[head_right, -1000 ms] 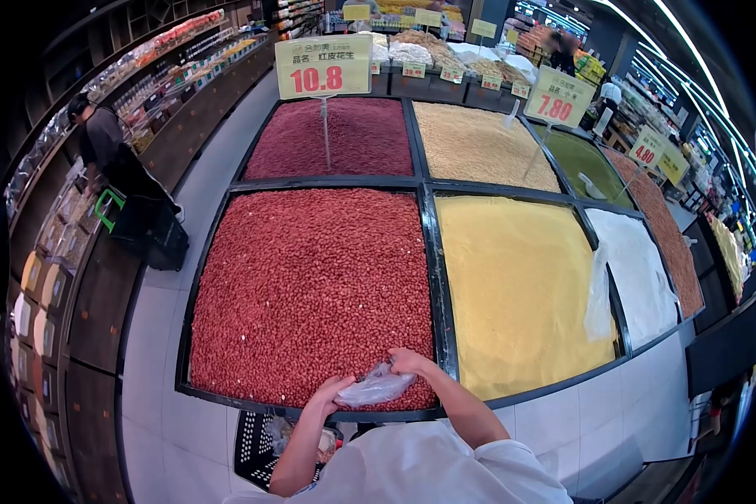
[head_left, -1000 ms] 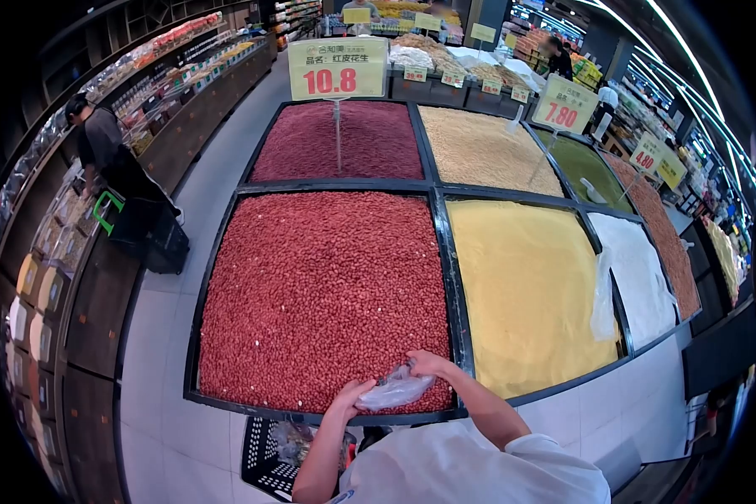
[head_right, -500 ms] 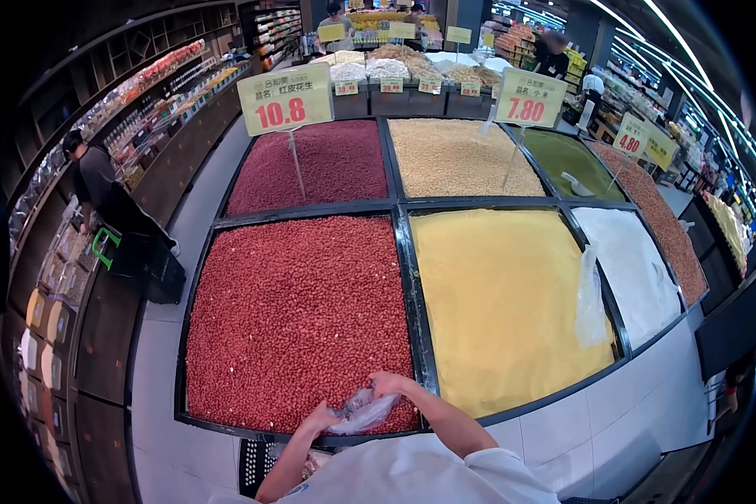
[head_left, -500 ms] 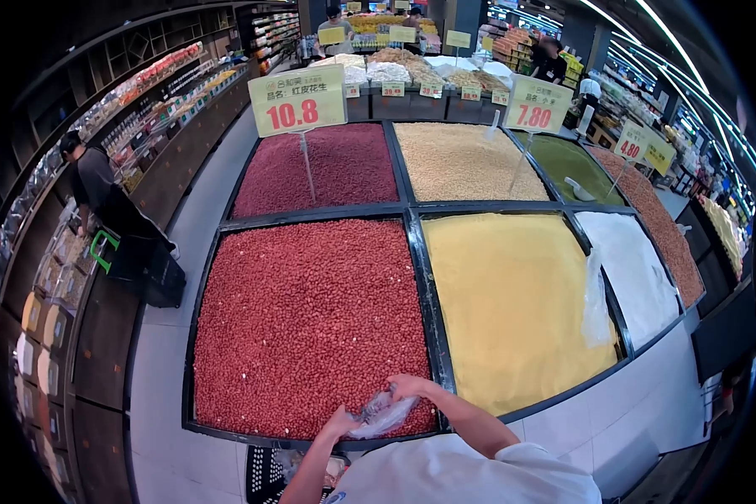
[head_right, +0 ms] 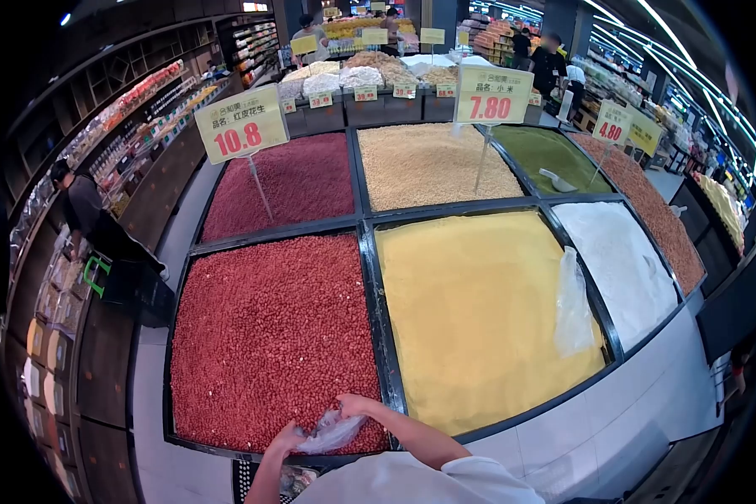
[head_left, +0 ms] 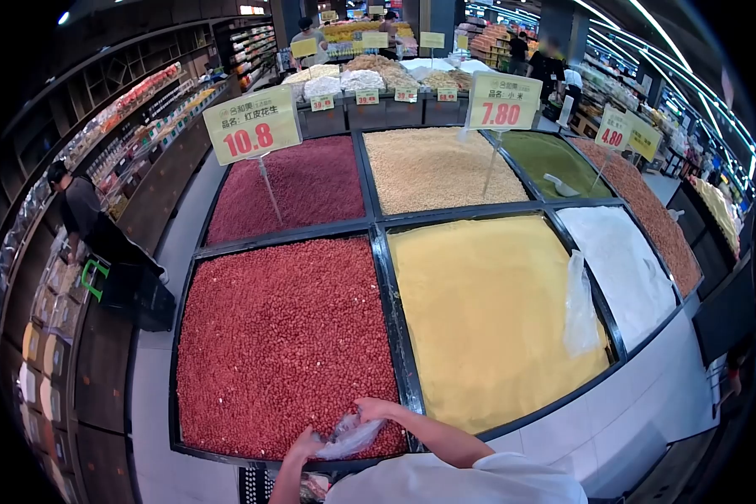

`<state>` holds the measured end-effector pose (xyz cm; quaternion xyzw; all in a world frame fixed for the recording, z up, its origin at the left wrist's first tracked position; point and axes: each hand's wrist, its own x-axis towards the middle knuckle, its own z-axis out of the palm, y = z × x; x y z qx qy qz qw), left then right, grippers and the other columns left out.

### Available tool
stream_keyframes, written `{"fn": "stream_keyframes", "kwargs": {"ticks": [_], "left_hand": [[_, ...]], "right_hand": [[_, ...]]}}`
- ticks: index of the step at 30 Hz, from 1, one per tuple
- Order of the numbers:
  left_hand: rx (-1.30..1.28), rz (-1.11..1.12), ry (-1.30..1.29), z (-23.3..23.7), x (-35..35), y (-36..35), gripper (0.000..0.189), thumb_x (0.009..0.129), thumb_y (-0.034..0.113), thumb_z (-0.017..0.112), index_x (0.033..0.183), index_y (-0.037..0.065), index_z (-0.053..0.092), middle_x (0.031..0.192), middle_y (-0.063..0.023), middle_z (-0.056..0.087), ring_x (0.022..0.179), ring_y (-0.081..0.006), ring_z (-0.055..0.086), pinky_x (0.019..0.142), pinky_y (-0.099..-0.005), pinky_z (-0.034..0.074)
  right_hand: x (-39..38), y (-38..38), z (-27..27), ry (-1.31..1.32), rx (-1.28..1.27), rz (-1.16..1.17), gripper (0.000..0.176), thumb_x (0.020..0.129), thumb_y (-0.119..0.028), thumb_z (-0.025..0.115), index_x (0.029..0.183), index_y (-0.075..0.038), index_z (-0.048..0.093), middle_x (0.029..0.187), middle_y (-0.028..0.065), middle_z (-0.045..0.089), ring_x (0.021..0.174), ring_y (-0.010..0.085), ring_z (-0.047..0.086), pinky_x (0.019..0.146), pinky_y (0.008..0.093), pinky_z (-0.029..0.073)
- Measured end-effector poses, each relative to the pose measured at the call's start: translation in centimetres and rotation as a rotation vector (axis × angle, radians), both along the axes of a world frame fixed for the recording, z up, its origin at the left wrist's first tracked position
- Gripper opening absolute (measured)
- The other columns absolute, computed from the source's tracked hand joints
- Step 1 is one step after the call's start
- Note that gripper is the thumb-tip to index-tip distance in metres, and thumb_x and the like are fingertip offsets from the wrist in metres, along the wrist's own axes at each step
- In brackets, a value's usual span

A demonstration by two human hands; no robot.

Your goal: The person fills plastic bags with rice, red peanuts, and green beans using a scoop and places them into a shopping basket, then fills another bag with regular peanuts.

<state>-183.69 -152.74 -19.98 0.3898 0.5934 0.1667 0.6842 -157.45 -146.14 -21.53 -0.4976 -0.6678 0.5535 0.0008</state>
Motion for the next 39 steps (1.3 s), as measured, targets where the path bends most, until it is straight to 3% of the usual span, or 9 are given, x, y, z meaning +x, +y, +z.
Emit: {"fn": "stream_keyframes", "kwargs": {"ticks": [5, 6, 8, 11, 15, 27, 30, 32, 39], "left_hand": [[0.075, -0.019, 0.013, -3.0, -1.6, -0.4, 0.071, 0.063, 0.002, 0.078, 0.126, -0.001, 0.046, 0.112, -0.0129, 0.062, 0.104, -0.0229, 0.059, 0.089, -0.0325, 0.047], [0.084, -0.041, 0.056, -2.8, -1.9, -0.1, 0.071, 0.063, 0.003, 0.078, 0.126, -0.001, 0.046, 0.112, -0.0135, 0.062, 0.103, -0.0230, 0.059, 0.089, -0.0325, 0.047], [0.076, -0.021, 0.012, -1.8, -1.9, 0.5, 0.068, 0.063, 0.003, 0.077, 0.125, -0.002, 0.048, 0.111, -0.0144, 0.062, 0.101, -0.0230, 0.060, 0.089, -0.0326, 0.048], [0.169, -0.061, -0.002, -5.8, -3.7, 1.7, 0.067, 0.063, 0.003, 0.076, 0.124, -0.002, 0.049, 0.110, -0.0137, 0.062, 0.100, -0.0226, 0.060, 0.087, -0.0328, 0.049], [0.138, -0.045, 0.002, -1.7, -2.5, 1.9, 0.064, 0.063, 0.002, 0.074, 0.123, -0.002, 0.051, 0.109, -0.0126, 0.062, 0.099, -0.0221, 0.061, 0.086, -0.0328, 0.049], [0.193, -0.121, -0.178, -2.2, -3.4, 2.3, 0.054, 0.070, 0.003, 0.074, 0.120, -0.001, 0.055, 0.111, -0.0096, 0.063, 0.100, -0.0197, 0.059, 0.091, -0.0323, 0.047], [0.285, -0.220, -0.047, -2.4, -3.4, 2.8, 0.054, 0.068, 0.006, 0.076, 0.117, -0.002, 0.055, 0.111, -0.0106, 0.063, 0.100, -0.0206, 0.060, 0.090, -0.0321, 0.047], [0.305, -0.344, 0.164, 2.6, -3.1, 2.7, 0.055, 0.068, 0.010, 0.077, 0.116, -0.002, 0.055, 0.111, -0.0132, 0.064, 0.101, -0.0221, 0.060, 0.090, -0.0321, 0.047], [0.372, -0.176, 0.125, -3.5, -3.8, 2.2, 0.054, 0.069, 0.018, 0.076, 0.116, -0.003, 0.058, 0.109, -0.0210, 0.064, 0.100, -0.0300, 0.062, 0.088, -0.0350, 0.047]], "right_hand": [[-0.2, -0.3, 1.6, -0.044, -0.019, 0.013, 0.070, 0.063, -0.013, 0.070, 0.127, 0.007, 0.049, 0.115, 0.0244, 0.061, 0.104, 0.0343, 0.060, 0.088, 0.0366, 0.049], [-0.5, -0.9, 0.2, 0.000, 0.091, -0.032, 0.059, 0.061, -0.010, 0.071, 0.116, 0.007, 0.054, 0.094, 0.0200, 0.066, 0.088, 0.0321, 0.064, 0.074, 0.0393, 0.050], [-0.8, -1.3, 0.7, -0.029, 0.049, -0.049, 0.064, 0.062, -0.012, 0.071, 0.121, 0.006, 0.052, 0.101, 0.0212, 0.065, 0.094, 0.0321, 0.063, 0.078, 0.0385, 0.050], [-1.5, -1.1, 0.7, -0.066, 0.047, -0.088, 0.072, 0.063, -0.014, 0.071, 0.128, 0.006, 0.047, 0.112, 0.0230, 0.061, 0.103, 0.0321, 0.060, 0.084, 0.0373, 0.049], [-1.8, -1.1, 1.1, -0.114, -0.052, -0.085, 0.082, 0.064, -0.017, 0.070, 0.136, 0.006, 0.039, 0.124, 0.0243, 0.055, 0.113, 0.0318, 0.056, 0.092, 0.0360, 0.046], [-1.1, -1.8, 3.0, -0.163, 0.010, -0.064, 0.088, 0.061, -0.019, 0.073, 0.140, 0.001, 0.038, 0.134, 0.0227, 0.050, 0.122, 0.0326, 0.051, 0.101, 0.0345, 0.041], [-0.3, -1.0, 0.6, -0.202, 0.030, -0.023, 0.086, 0.066, -0.027, 0.076, 0.139, 0.000, 0.040, 0.133, 0.0211, 0.051, 0.121, 0.0319, 0.050, 0.101, 0.0354, 0.041], [-1.0, -0.8, 0.7, -0.222, 0.029, -0.008, 0.085, 0.066, -0.027, 0.075, 0.139, -0.001, 0.040, 0.134, 0.0208, 0.050, 0.122, 0.0322, 0.050, 0.101, 0.0356, 0.040], [-1.0, -1.5, 3.2, -0.166, 0.005, -0.039, 0.084, 0.065, -0.024, 0.075, 0.138, 0.000, 0.042, 0.131, 0.0208, 0.053, 0.120, 0.0305, 0.052, 0.100, 0.0333, 0.041]]}}
